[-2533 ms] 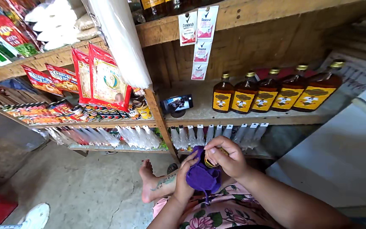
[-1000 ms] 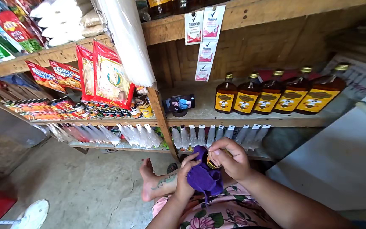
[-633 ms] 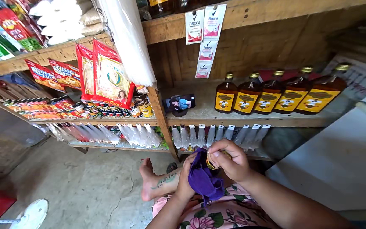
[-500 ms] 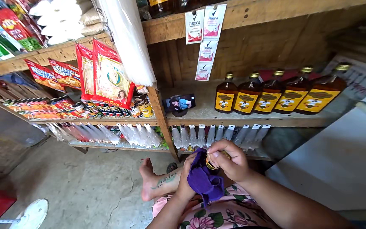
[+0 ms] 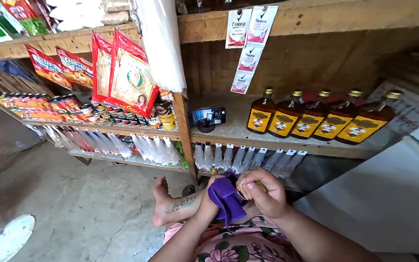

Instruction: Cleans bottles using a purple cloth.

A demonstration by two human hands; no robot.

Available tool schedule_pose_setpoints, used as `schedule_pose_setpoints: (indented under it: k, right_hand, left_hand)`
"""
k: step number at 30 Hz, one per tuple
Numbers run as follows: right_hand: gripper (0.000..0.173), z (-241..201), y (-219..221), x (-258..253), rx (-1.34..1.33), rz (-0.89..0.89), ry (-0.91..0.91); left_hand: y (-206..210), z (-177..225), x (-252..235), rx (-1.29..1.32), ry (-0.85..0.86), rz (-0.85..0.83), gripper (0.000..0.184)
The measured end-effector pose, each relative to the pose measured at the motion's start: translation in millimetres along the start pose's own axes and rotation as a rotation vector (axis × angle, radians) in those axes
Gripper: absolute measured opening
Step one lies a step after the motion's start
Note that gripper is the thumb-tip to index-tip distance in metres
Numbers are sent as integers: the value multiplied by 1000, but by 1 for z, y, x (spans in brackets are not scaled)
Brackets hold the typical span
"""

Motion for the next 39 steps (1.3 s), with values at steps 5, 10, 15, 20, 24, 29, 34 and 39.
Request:
schedule_pose_setpoints:
  k: [5,10,15,20,24,29,34,39]
  right_hand:
    - [19,1,-3,6,60,4,22]
    - [19,-2,3,10,74,-35,12]
    - [18,-6,11,13,85,-71,-21]
    - [18,-7,16,13,71,-109,-22]
    - [18,-8,20,13,71,-119,-22]
    - [19,-8,23,13,63,-130,-44]
    - [19,-9,23,14,67,-140,-42]
    - [19,-10,23,14,61,-142,-46]
  left_hand:
    - [2,-1,-8,-11,-167,-73,29]
    - [8,5,-22,-50,-361,-194,29]
    - [11,-4,-33,-163,-449,-352,28]
    - [10,-8,-33,-193,-455,-372,28]
    - [8,-10,-31,-196,-449,-385,28]
    - [5,-10,-29,-187,-455,-354,29]
    - [6,-12,-29,-186,-442,-366,30]
    - [7,-16,-29,-201,-457,-377,31]
Point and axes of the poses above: each hand's wrist, its own x-axis away from the middle knuckle, its own y-axis out of the palm, z = x × y, the point moved 8 cm from there along -x, towards the middle knuckle, and after that the axes turned 13 degrees about y, right-handed, at the moved point
